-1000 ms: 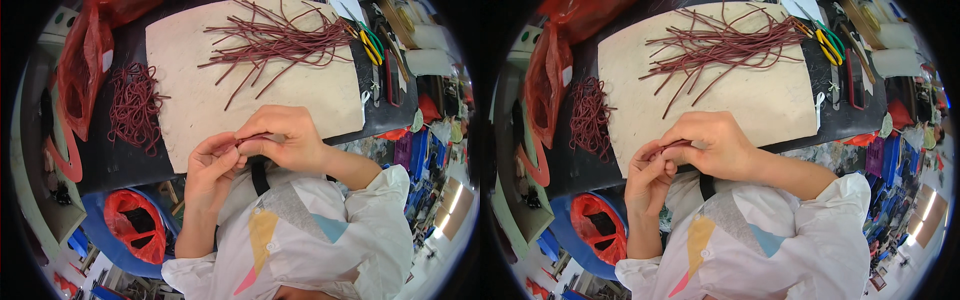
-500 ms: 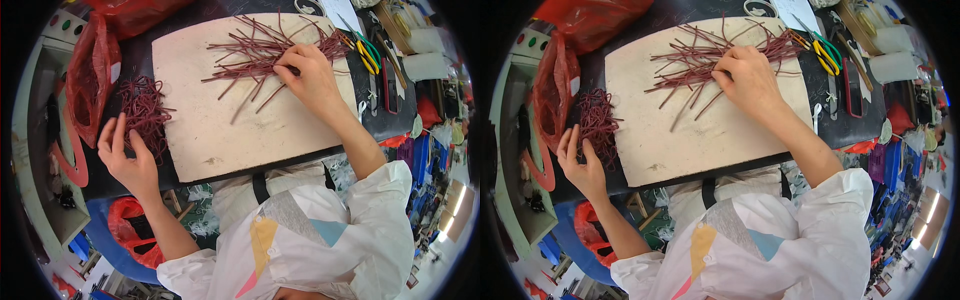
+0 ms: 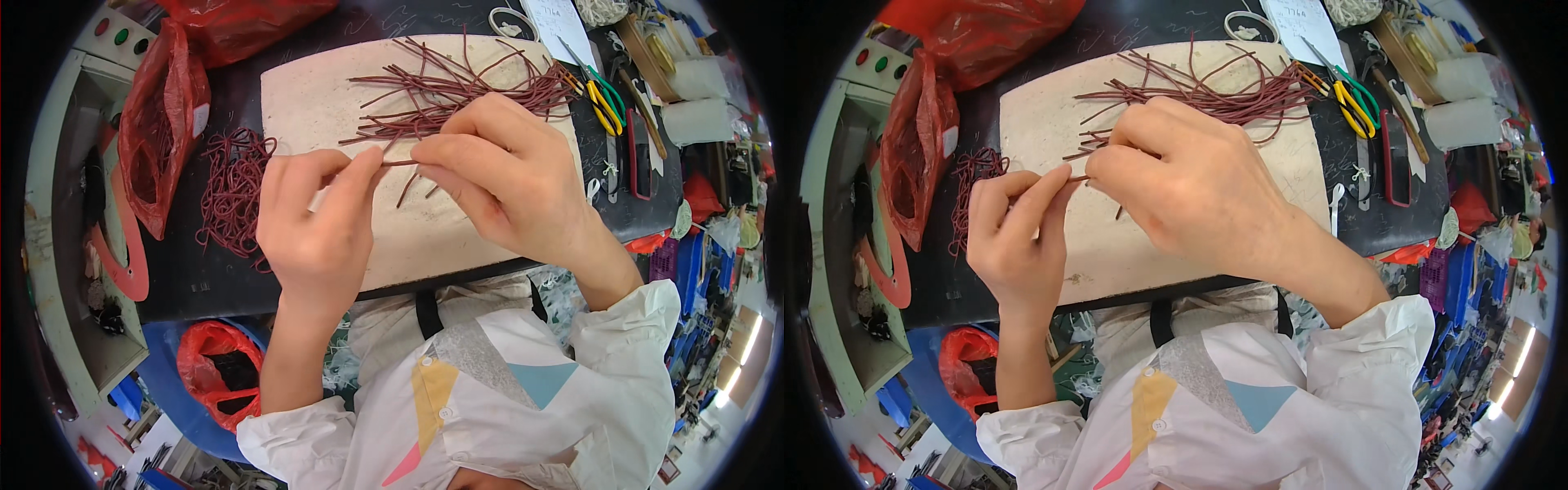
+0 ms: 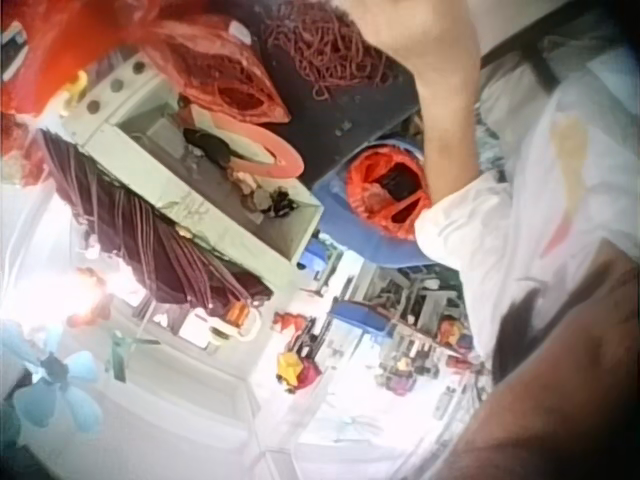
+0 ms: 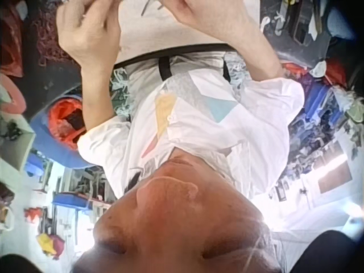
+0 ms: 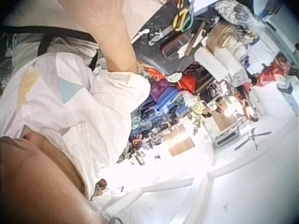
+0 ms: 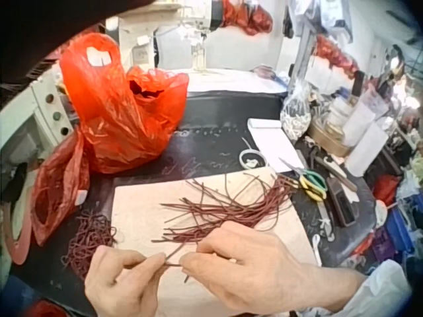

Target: Manually tying and knotting thin leather or synthetic cords for shoe manufacturing.

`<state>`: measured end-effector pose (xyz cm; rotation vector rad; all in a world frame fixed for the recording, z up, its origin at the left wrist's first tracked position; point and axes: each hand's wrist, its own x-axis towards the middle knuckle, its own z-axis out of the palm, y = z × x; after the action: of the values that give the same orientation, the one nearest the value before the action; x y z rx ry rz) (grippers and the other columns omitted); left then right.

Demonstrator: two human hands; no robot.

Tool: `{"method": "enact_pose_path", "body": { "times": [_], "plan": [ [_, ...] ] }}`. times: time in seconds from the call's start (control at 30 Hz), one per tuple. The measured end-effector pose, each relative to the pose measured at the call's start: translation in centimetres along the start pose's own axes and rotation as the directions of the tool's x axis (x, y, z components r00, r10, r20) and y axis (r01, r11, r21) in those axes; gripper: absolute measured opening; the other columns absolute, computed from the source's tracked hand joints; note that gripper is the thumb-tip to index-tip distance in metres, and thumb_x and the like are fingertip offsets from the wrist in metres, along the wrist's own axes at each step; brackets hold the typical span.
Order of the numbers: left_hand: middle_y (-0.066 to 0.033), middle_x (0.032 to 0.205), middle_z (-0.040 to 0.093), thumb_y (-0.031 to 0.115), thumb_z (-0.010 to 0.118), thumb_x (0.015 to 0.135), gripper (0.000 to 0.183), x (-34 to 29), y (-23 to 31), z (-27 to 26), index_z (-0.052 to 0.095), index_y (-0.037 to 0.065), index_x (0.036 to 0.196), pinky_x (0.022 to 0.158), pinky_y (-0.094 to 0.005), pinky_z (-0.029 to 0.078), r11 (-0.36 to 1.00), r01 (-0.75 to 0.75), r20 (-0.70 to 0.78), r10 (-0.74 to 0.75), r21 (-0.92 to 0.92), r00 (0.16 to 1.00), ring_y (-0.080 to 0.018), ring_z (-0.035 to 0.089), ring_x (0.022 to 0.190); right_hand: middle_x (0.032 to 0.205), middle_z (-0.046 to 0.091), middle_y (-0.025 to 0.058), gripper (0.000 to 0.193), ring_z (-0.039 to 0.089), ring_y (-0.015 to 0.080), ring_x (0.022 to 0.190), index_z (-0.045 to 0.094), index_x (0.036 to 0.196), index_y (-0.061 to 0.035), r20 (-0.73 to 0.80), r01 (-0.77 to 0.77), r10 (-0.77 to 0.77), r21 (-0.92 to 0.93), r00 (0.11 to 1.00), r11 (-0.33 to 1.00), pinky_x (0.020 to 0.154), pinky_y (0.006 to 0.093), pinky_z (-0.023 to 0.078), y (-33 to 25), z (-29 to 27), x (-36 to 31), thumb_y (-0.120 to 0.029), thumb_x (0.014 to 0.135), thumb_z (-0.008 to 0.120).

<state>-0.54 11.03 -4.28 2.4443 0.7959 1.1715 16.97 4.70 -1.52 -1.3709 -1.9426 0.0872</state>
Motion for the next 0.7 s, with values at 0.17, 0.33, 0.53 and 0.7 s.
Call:
{"method": "enact_pose_path", "body": {
  "times": [0.17, 0.33, 0.53, 0.7],
  "plan": [
    [-0.0094, 0.078, 0.062, 0.002, 0.063, 0.078, 0.013, -2.0, 0.9, -0.7, 0.062, -0.003, 0.090, 0.061, -0.0240, 0.047, 0.054, 0.533, 0.388, -0.625, -0.844, 0.677, -0.0149, 0.059, 0.069, 0.075, 0.058, 0.0059, 0.015, 0.056, 0.0098, 0.065, 0.063, 0.087, 0.0002, 0.104, -0.358, 0.357, 0.509, 0.928, 0.783, 0.053, 0.0201, 0.043, -0.1, 1.2, -0.7, 0.003, 0.072, 0.064],
    [-0.0087, 0.082, 0.062, 0.000, 0.061, 0.079, 0.012, -2.7, 1.2, -0.1, 0.059, 0.000, 0.091, 0.065, -0.0250, 0.049, -0.233, 0.382, 0.431, -0.677, -0.894, 0.596, -0.0148, 0.060, 0.072, 0.070, 0.059, 0.0039, 0.010, 0.050, 0.0053, 0.055, 0.065, 0.082, -0.0012, 0.083, -0.374, 0.441, 0.682, 0.894, 0.629, 0.047, 0.0186, 0.037, -1.4, 4.3, -1.5, -0.001, 0.073, 0.065],
    [-0.0073, 0.083, 0.061, -0.002, 0.061, 0.077, 0.019, -3.1, 1.8, 0.2, 0.057, -0.001, 0.096, 0.066, -0.0240, 0.048, -0.204, 0.394, 0.421, -0.671, -0.896, 0.610, -0.0131, 0.058, 0.072, 0.070, 0.058, 0.0048, 0.009, 0.051, 0.0056, 0.056, 0.064, 0.083, -0.0011, 0.073, -0.383, 0.477, 0.706, 0.876, 0.595, 0.047, 0.0185, 0.037, -2.2, 4.8, -2.0, -0.002, 0.074, 0.064],
    [-0.0102, 0.082, 0.062, -0.007, 0.063, 0.073, 0.020, -3.6, 1.0, -1.5, 0.060, -0.006, 0.093, 0.065, -0.0220, 0.047, 0.198, 0.578, 0.386, -0.572, -0.792, 0.724, -0.0121, 0.059, 0.071, 0.068, 0.057, 0.0040, 0.005, 0.052, 0.0065, 0.056, 0.064, 0.081, -0.0028, 0.235, -0.464, 0.439, 0.702, 0.867, 0.541, 0.046, 0.0205, 0.039, -2.1, 3.4, -1.7, -0.003, 0.075, 0.062]
  ]
}}
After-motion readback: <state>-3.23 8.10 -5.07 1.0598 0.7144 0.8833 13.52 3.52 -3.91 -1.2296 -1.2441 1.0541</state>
